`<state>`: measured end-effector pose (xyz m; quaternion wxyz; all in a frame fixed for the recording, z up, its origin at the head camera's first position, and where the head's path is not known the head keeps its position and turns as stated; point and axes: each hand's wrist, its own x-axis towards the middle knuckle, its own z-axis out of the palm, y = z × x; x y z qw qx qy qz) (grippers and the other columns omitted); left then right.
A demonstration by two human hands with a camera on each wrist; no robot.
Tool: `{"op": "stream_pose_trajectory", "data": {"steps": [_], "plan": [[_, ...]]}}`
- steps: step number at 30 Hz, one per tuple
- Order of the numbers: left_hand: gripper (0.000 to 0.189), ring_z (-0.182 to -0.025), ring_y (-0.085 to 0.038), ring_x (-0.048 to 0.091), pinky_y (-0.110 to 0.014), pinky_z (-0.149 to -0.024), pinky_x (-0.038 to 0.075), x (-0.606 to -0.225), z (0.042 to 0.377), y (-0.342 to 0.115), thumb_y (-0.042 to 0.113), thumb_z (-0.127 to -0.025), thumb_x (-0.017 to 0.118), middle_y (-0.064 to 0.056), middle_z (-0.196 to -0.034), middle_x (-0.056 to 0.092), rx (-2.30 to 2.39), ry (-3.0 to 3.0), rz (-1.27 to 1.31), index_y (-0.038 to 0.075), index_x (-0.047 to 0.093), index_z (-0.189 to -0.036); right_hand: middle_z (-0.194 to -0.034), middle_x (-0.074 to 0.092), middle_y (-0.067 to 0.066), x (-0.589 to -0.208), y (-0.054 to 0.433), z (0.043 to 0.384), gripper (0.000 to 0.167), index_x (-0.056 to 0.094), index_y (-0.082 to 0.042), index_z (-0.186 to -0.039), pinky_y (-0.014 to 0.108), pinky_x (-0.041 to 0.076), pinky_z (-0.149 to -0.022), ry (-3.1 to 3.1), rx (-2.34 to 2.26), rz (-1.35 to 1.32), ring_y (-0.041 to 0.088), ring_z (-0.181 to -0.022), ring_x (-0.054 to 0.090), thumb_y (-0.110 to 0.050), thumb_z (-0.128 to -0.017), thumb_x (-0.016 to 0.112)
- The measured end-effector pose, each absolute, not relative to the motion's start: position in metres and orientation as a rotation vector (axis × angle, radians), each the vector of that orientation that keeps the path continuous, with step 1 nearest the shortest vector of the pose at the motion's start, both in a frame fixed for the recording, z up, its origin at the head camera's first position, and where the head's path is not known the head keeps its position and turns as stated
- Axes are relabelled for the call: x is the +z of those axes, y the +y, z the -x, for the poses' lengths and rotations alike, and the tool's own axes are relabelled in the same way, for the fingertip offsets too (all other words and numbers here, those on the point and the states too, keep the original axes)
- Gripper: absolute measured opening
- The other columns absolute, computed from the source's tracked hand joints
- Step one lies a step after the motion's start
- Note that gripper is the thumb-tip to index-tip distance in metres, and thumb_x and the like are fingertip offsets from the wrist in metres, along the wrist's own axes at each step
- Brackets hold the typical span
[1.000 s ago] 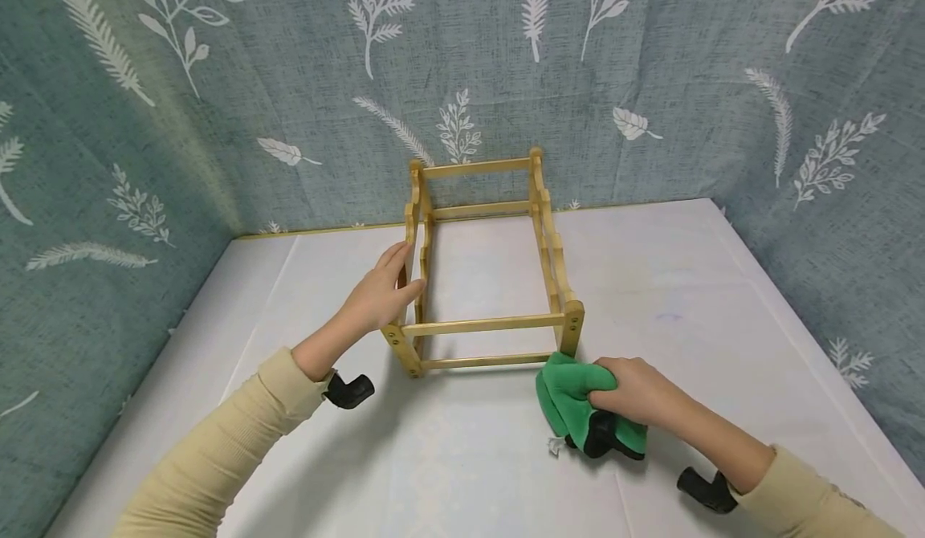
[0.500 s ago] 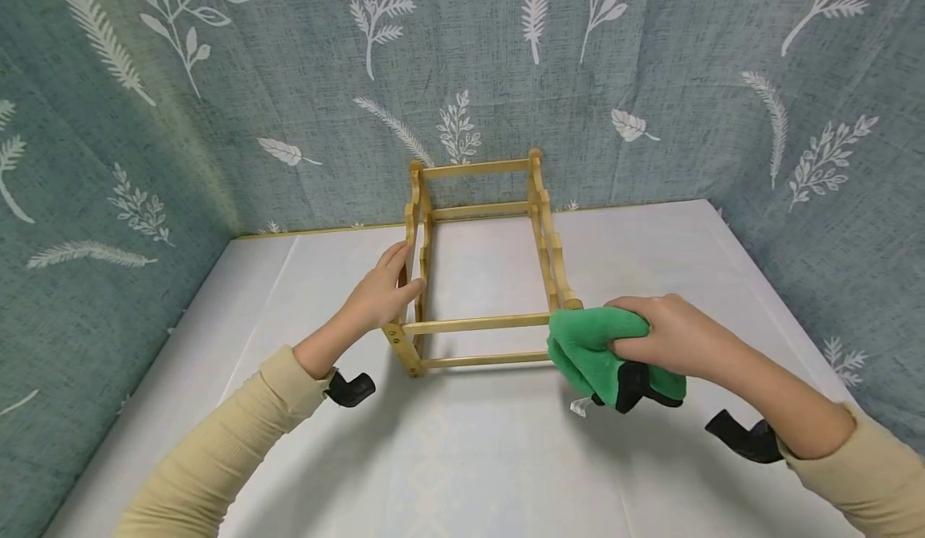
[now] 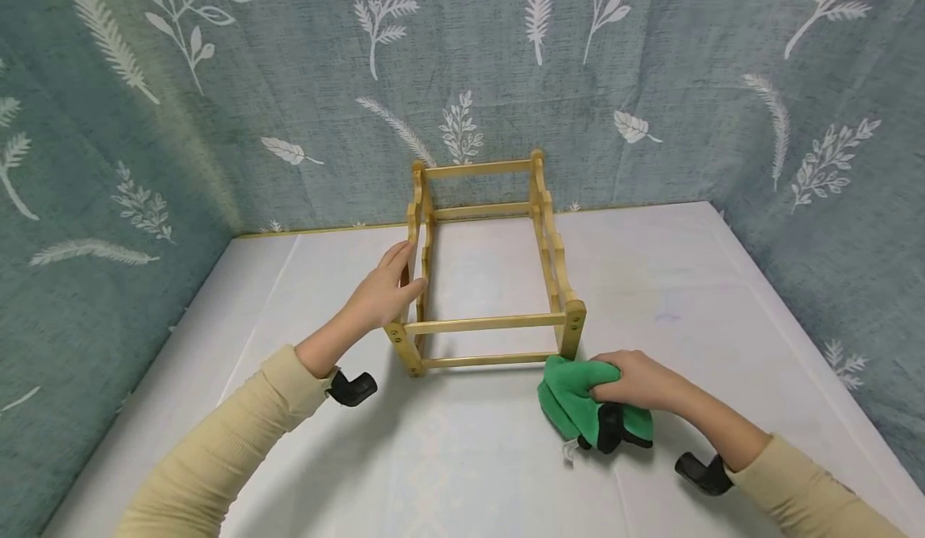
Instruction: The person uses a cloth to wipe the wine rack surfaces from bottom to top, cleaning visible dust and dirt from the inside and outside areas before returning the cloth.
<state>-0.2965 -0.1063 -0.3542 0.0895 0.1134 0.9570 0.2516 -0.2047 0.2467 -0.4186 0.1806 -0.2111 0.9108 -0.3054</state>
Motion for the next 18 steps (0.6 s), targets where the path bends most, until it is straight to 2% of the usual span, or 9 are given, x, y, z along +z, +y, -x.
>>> {"op": "stream_pose_trajectory", "data": {"steps": [3,5,12,18], "plan": [[0.070,-0.131,-0.038,0.031,-0.049,-0.100,0.033,-0.354,0.297,-0.106,0.039,-0.091,0.039,-0.003,-0.154,0.007,0.759,2.845,-0.343,0.011,0.010,-0.148,-0.077,0.057,-0.006,-0.416,0.250,0.208,0.034,0.061,-0.004,-0.112,0.024,0.038,-0.055,2.633,-0.851,0.574,0.005,-0.063,0.045,-0.018,-0.080,0.060],[0.070,-0.130,-0.037,0.033,-0.049,-0.099,0.035,-0.354,0.296,-0.106,0.039,-0.091,0.040,-0.002,-0.154,0.007,0.763,2.846,-0.336,0.011,0.010,-0.148,-0.077,0.058,-0.007,-0.404,0.250,0.209,0.035,0.061,-0.004,-0.113,0.025,0.038,-0.054,2.658,-0.826,0.593,0.006,-0.063,0.045,-0.017,-0.081,0.060],[0.071,-0.129,-0.037,0.034,-0.049,-0.098,0.035,-0.354,0.297,-0.105,0.039,-0.091,0.040,-0.002,-0.154,0.007,0.772,2.846,-0.344,0.011,0.010,-0.148,-0.099,0.066,0.002,-0.344,0.256,0.212,0.038,0.060,-0.006,-0.118,0.026,0.044,-0.059,2.730,-0.731,0.621,0.005,-0.071,0.055,-0.018,-0.082,0.062],[0.070,-0.132,-0.036,0.030,-0.049,-0.101,0.033,-0.355,0.297,-0.105,0.039,-0.091,0.040,-0.002,-0.154,0.007,0.773,2.845,-0.332,0.011,0.010,-0.148,-0.091,0.064,-0.008,-0.310,0.261,0.213,0.033,0.062,-0.016,-0.116,0.025,0.042,-0.057,2.768,-0.692,0.648,0.004,-0.067,0.052,-0.017,-0.082,0.063]]}}
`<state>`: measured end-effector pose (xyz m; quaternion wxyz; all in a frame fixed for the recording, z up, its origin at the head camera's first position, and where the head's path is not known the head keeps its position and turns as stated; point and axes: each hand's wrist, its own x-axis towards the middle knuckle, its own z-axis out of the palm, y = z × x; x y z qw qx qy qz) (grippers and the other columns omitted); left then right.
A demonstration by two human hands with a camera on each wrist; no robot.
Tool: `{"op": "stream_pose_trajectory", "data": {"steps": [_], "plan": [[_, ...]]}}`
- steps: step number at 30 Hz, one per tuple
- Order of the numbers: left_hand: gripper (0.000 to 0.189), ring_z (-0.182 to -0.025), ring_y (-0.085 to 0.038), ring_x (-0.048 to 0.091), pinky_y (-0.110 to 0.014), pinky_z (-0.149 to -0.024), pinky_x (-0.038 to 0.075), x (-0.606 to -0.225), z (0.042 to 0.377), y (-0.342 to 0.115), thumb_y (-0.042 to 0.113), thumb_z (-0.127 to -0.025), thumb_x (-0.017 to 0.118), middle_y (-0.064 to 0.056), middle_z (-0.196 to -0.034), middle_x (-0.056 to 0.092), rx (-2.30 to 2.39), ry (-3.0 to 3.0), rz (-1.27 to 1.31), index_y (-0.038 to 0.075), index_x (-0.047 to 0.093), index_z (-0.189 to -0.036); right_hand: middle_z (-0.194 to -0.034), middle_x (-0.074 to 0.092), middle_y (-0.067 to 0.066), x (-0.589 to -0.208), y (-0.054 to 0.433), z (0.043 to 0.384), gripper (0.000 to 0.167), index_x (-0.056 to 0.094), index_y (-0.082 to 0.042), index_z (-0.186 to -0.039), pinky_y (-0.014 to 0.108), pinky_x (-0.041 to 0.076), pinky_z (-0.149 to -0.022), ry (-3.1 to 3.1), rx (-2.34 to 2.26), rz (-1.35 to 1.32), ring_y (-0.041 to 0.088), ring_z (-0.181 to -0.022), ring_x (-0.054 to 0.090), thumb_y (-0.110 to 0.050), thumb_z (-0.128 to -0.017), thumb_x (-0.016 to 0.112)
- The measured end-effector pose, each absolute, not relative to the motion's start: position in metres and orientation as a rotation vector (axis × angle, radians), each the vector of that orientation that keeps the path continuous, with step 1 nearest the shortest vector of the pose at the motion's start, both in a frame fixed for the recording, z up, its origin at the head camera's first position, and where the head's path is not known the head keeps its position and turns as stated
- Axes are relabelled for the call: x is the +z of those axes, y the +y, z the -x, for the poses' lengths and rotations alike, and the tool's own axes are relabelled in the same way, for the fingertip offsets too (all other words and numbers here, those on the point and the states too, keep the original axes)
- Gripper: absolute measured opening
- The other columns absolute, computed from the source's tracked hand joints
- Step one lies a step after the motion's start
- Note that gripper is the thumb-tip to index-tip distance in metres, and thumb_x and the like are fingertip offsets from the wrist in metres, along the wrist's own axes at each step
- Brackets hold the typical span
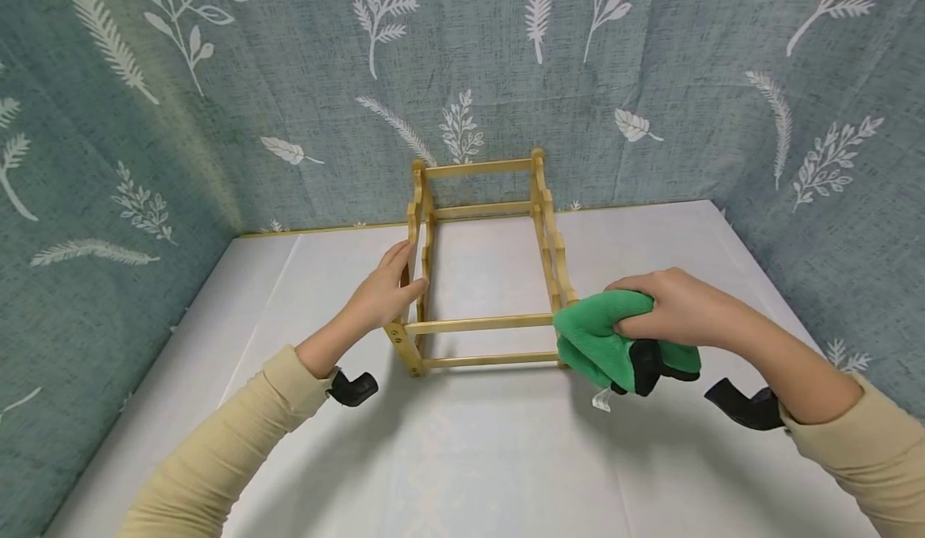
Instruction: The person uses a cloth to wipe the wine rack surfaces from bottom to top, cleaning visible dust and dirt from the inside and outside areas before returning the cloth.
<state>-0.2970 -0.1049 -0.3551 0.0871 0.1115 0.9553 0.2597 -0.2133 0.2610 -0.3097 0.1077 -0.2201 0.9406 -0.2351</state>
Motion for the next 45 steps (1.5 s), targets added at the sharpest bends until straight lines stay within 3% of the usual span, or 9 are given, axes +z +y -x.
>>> {"op": "stream_pose_trajectory", "data": {"steps": [7,12,17,22,32,40,45], "plan": [[0.071,-0.133,-0.034,0.029,-0.049,-0.103,0.031,-0.355,0.296,-0.106,0.039,-0.092,0.042,-0.002,-0.154,0.006,0.797,2.837,-0.333,0.010,0.011,-0.148,-0.101,0.065,-0.002,-0.316,0.241,0.200,0.039,0.056,-0.010,-0.122,0.026,0.047,-0.063,2.648,-0.952,0.824,0.001,-0.078,0.058,-0.019,-0.085,0.064],[0.070,-0.133,-0.035,0.028,-0.049,-0.103,0.031,-0.355,0.296,-0.107,0.038,-0.092,0.041,-0.003,-0.154,0.006,0.807,2.834,-0.337,0.010,0.010,-0.148,-0.094,0.065,-0.004,-0.346,0.182,0.197,0.032,0.059,-0.013,-0.116,0.025,0.048,-0.061,2.538,-1.057,0.920,0.003,-0.070,0.056,-0.023,-0.086,0.062],[0.070,-0.131,-0.038,0.030,-0.051,-0.101,0.032,-0.355,0.296,-0.106,0.037,-0.092,0.040,-0.003,-0.154,0.004,0.827,2.829,-0.361,0.010,0.008,-0.148,-0.093,0.065,-0.002,-0.372,0.122,0.208,0.036,0.057,-0.014,-0.118,0.024,0.047,-0.061,2.557,-1.173,0.933,0.005,-0.068,0.055,-0.024,-0.085,0.062],[0.070,-0.131,-0.039,0.029,-0.051,-0.101,0.031,-0.356,0.295,-0.105,0.036,-0.093,0.040,-0.004,-0.154,0.004,0.831,2.822,-0.362,0.010,0.007,-0.148,-0.091,0.065,0.001,-0.381,0.095,0.214,0.035,0.057,-0.013,-0.117,0.023,0.046,-0.059,2.673,-1.247,0.852,0.006,-0.065,0.053,-0.020,-0.083,0.063],[0.070,-0.131,-0.039,0.030,-0.051,-0.102,0.031,-0.355,0.295,-0.106,0.037,-0.093,0.040,-0.003,-0.154,0.003,0.830,2.810,-0.352,0.010,0.007,-0.148,-0.068,0.059,0.000,-0.371,0.145,0.197,0.035,0.057,-0.008,-0.115,0.028,0.039,-0.046,2.850,-1.169,0.518,0.011,-0.050,0.045,-0.019,-0.082,0.061],[0.070,-0.129,-0.038,0.034,-0.049,-0.100,0.033,-0.356,0.296,-0.106,0.036,-0.093,0.041,-0.004,-0.154,0.003,0.833,2.805,-0.353,0.010,0.007,-0.148,-0.078,0.062,0.008,-0.359,0.201,0.181,0.041,0.049,-0.007,-0.119,0.030,0.038,-0.049,2.942,-1.010,0.247,0.015,-0.058,0.048,-0.025,-0.085,0.061],[0.071,-0.130,-0.038,0.033,-0.049,-0.101,0.033,-0.355,0.296,-0.106,0.037,-0.093,0.040,-0.004,-0.154,0.002,0.830,2.802,-0.361,0.010,0.006,-0.149,-0.079,0.060,0.005,-0.354,0.213,0.174,0.040,0.050,-0.010,-0.117,0.031,0.039,-0.051,2.877,-1.010,0.256,0.016,-0.062,0.050,-0.028,-0.084,0.063]]}}
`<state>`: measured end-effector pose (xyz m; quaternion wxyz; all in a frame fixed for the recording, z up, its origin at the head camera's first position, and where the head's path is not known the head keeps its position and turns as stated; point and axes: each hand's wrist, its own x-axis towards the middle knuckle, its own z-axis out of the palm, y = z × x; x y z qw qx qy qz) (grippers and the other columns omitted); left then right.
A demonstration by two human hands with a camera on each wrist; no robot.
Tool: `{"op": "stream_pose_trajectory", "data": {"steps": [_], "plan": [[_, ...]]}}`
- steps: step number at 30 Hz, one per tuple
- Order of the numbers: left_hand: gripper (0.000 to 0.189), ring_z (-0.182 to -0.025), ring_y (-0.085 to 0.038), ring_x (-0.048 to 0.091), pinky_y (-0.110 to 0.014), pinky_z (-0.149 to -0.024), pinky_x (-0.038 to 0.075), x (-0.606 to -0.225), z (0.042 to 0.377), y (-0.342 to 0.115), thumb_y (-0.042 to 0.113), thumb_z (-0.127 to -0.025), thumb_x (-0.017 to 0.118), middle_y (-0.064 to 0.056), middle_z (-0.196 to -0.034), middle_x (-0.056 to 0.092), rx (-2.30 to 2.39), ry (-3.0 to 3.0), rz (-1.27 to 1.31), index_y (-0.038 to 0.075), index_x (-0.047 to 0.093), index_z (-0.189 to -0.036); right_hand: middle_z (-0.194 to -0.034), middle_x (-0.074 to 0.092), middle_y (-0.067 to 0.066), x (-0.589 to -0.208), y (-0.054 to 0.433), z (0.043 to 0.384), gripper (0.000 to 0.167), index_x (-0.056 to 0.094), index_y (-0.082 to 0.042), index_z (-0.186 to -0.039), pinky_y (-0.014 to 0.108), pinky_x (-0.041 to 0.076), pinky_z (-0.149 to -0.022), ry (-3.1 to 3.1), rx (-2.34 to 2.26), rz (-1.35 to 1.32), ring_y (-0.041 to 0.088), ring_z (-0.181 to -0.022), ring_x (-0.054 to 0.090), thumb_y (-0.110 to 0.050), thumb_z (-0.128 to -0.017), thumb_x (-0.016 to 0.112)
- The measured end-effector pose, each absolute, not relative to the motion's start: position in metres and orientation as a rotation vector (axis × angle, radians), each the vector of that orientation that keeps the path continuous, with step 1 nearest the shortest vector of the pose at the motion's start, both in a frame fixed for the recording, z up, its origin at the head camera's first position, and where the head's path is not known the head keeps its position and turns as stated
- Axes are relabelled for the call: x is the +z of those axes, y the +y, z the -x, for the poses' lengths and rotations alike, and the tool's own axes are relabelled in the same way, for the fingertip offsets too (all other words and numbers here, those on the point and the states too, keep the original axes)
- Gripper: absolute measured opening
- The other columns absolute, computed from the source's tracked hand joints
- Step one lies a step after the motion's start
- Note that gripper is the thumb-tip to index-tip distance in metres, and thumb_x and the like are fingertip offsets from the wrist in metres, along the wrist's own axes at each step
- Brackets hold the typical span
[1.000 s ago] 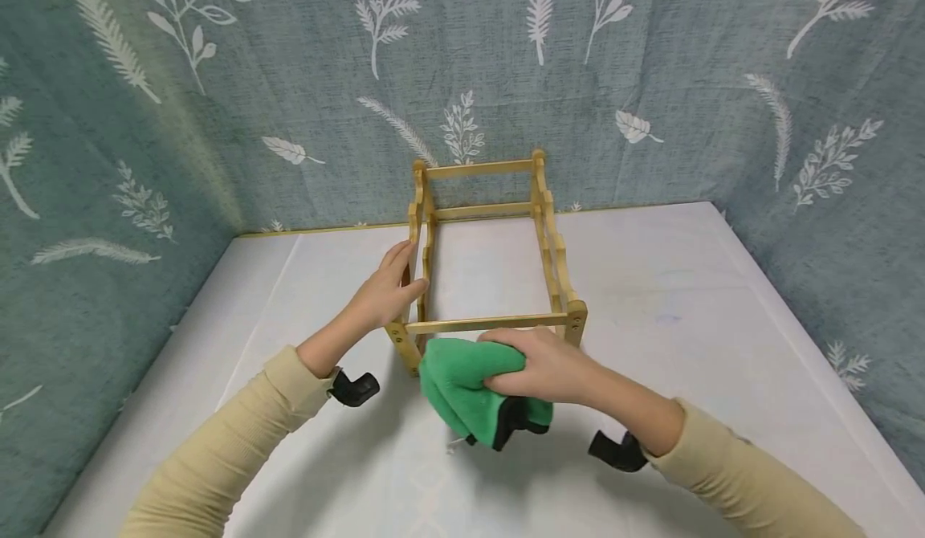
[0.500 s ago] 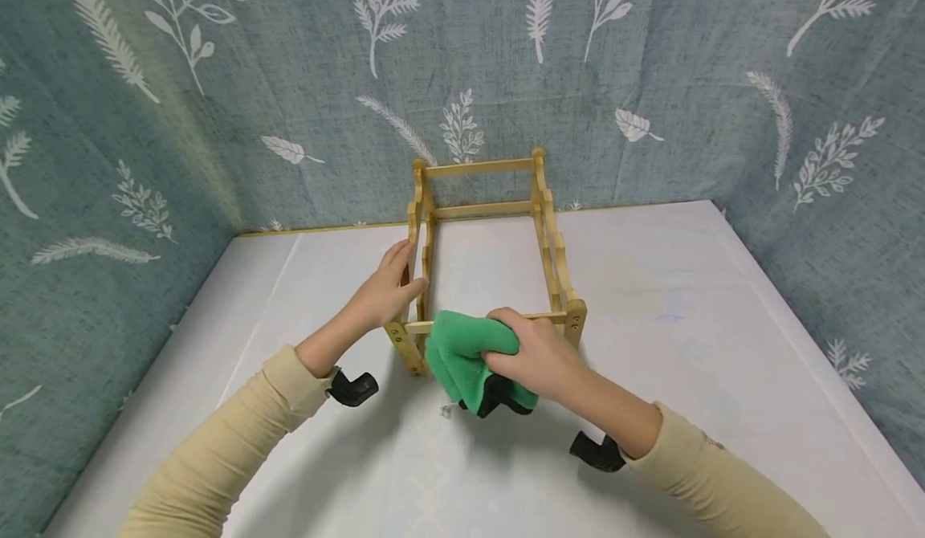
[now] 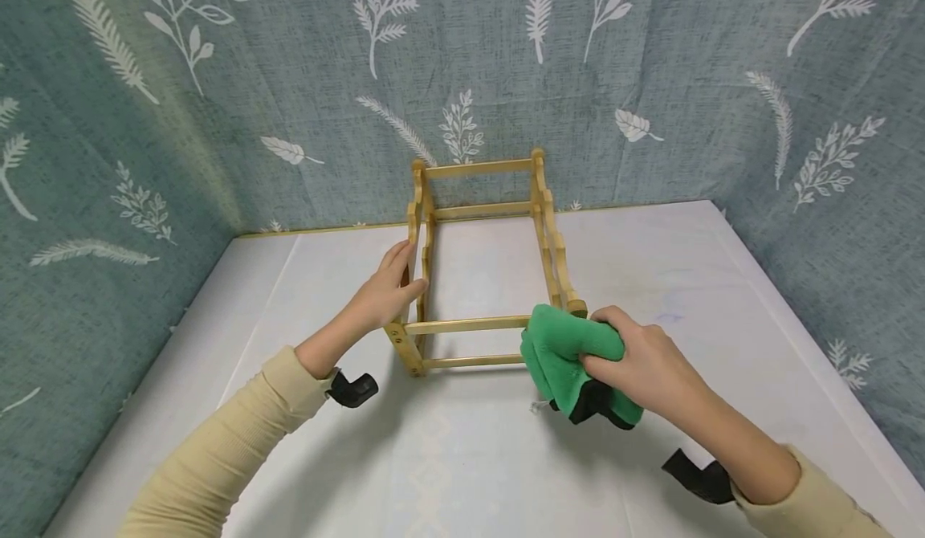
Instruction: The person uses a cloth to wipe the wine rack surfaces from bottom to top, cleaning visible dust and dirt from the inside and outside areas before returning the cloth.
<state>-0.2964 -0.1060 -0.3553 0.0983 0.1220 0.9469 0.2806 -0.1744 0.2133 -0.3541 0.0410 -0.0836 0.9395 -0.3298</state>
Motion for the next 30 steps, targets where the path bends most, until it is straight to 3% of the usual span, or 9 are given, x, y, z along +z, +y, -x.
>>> {"op": "stream_pose_trajectory", "data": {"steps": [5,10,17,23,30], "plan": [[0.070,-0.130,-0.038,0.032,-0.050,-0.100,0.033,-0.355,0.296,-0.107,0.036,-0.093,0.040,-0.003,-0.154,0.002,0.835,2.805,-0.352,0.010,0.006,-0.148,-0.087,0.062,0.003,-0.359,0.195,0.175,0.041,0.052,-0.011,-0.117,0.030,0.043,-0.054,2.693,-1.124,0.499,0.012,-0.067,0.054,-0.029,-0.083,0.066],[0.069,-0.129,-0.039,0.033,-0.050,-0.100,0.034,-0.356,0.297,-0.107,0.036,-0.093,0.039,-0.003,-0.154,0.003,0.824,2.816,-0.362,0.010,0.007,-0.148,-0.073,0.059,-0.004,-0.375,0.149,0.184,0.031,0.055,-0.012,-0.109,0.025,0.044,-0.052,2.644,-1.176,0.689,0.007,-0.058,0.049,-0.024,-0.082,0.065],[0.068,-0.132,-0.042,0.025,-0.052,-0.103,0.028,-0.356,0.298,-0.105,0.035,-0.094,0.039,-0.002,-0.154,0.003,0.819,2.819,-0.350,0.010,0.008,-0.148,-0.083,0.065,0.004,-0.385,0.107,0.201,0.033,0.055,-0.010,-0.112,0.026,0.046,-0.055,2.713,-1.296,0.598,0.009,-0.063,0.055,-0.022,-0.083,0.065],[0.068,-0.133,-0.041,0.024,-0.052,-0.104,0.028,-0.355,0.296,-0.106,0.036,-0.094,0.038,-0.001,-0.154,0.002,0.820,2.813,-0.332,0.011,0.007,-0.149,-0.081,0.064,0.006,-0.373,0.139,0.199,0.035,0.055,-0.009,-0.113,0.030,0.043,-0.050,2.758,-1.283,0.450,0.013,-0.058,0.052,-0.025,-0.084,0.063],[0.069,-0.133,-0.039,0.026,-0.050,-0.103,0.029,-0.355,0.296,-0.106,0.036,-0.094,0.039,-0.002,-0.154,0.001,0.822,2.796,-0.343,0.010,0.006,-0.148,-0.095,0.065,0.016,-0.361,0.196,0.186,0.049,0.049,-0.005,-0.124,0.030,0.043,-0.052,2.876,-1.107,0.273,0.015,-0.067,0.055,-0.032,-0.086,0.062]]}}
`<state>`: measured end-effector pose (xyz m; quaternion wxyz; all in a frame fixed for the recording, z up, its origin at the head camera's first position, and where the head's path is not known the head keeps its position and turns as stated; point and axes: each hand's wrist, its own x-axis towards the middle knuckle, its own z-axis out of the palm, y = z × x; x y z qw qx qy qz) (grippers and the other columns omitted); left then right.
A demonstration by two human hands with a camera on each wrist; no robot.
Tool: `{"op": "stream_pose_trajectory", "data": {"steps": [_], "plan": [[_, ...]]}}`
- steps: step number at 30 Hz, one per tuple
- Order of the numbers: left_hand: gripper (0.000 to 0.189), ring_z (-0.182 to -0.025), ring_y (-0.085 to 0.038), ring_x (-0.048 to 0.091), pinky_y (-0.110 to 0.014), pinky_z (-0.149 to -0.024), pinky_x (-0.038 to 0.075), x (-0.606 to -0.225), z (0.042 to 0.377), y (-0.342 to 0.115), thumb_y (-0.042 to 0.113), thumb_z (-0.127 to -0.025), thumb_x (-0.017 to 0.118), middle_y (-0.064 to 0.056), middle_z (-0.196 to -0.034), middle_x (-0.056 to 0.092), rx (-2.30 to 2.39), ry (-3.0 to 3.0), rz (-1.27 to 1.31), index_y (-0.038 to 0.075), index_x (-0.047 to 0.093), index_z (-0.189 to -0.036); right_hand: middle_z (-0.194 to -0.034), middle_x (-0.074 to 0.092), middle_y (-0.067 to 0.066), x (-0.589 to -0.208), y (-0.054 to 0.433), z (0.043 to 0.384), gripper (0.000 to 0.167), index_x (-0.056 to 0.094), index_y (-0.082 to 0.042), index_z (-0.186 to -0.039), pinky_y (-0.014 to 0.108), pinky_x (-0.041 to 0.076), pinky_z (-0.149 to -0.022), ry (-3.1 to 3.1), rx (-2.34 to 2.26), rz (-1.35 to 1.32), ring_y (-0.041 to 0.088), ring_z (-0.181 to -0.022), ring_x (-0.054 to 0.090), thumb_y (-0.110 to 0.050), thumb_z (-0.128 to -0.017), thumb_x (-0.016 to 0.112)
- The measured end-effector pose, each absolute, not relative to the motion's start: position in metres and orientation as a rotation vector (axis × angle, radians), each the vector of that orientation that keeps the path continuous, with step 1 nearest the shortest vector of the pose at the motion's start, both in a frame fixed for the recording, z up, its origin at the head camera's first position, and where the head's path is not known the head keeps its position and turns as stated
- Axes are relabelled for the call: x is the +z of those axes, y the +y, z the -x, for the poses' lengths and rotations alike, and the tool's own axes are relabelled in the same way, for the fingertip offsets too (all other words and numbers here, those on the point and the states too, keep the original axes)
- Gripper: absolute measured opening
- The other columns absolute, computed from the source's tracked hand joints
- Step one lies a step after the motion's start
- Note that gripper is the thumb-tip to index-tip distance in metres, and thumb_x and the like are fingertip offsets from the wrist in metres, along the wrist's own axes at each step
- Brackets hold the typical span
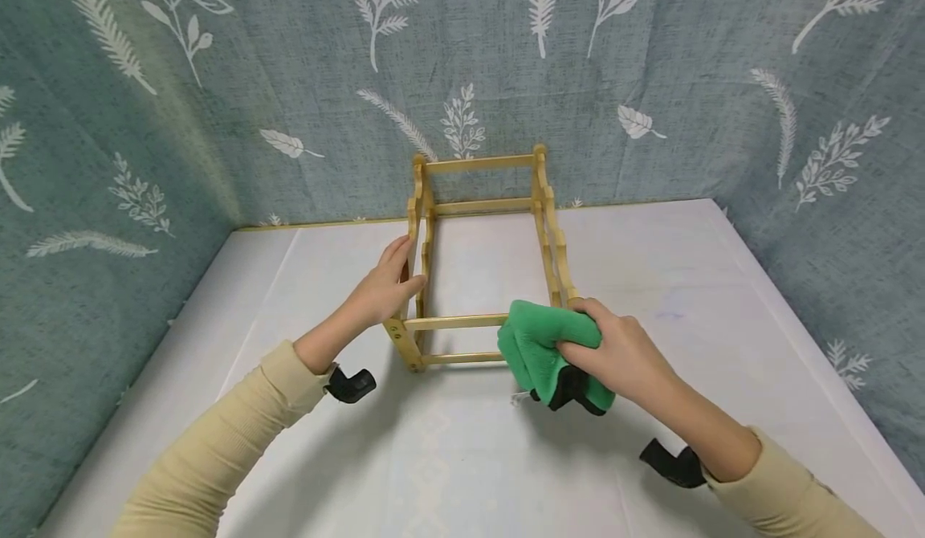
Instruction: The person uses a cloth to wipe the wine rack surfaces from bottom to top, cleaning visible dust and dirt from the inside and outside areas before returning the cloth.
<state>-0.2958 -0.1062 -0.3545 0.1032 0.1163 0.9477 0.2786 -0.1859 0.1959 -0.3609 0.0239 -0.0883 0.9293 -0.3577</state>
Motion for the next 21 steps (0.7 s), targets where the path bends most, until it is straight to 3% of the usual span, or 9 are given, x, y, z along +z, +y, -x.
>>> {"op": "stream_pose_trajectory", "data": {"steps": [8,16,21], "plan": [[0.069,-0.133,-0.038,0.027,-0.049,-0.105,0.028,-0.355,0.296,-0.105,0.035,-0.094,0.040,-0.002,-0.154,0.002,0.811,2.813,-0.345,0.009,0.006,-0.148,-0.076,0.060,0.006,-0.353,0.220,0.178,0.040,0.050,-0.006,-0.116,0.031,0.039,-0.049,2.901,-1.020,0.225,0.016,-0.060,0.050,-0.033,-0.087,0.059],[0.069,-0.134,-0.038,0.024,-0.049,-0.105,0.026,-0.355,0.296,-0.104,0.034,-0.094,0.040,-0.003,-0.154,0.003,0.817,2.817,-0.336,0.009,0.007,-0.148,-0.080,0.060,0.006,-0.351,0.228,0.176,0.040,0.049,-0.008,-0.117,0.032,0.040,-0.051,2.856,-1.004,0.204,0.016,-0.063,0.051,-0.035,-0.088,0.058],[0.066,-0.135,-0.038,0.022,-0.051,-0.105,0.026,-0.355,0.295,-0.105,0.035,-0.094,0.040,-0.003,-0.154,0.006,0.843,2.831,-0.321,0.011,0.010,-0.148,-0.091,0.061,0.009,-0.345,0.241,0.171,0.048,0.046,-0.008,-0.124,0.032,0.040,-0.054,2.824,-0.968,0.181,0.016,-0.071,0.053,-0.037,-0.088,0.059]]}}
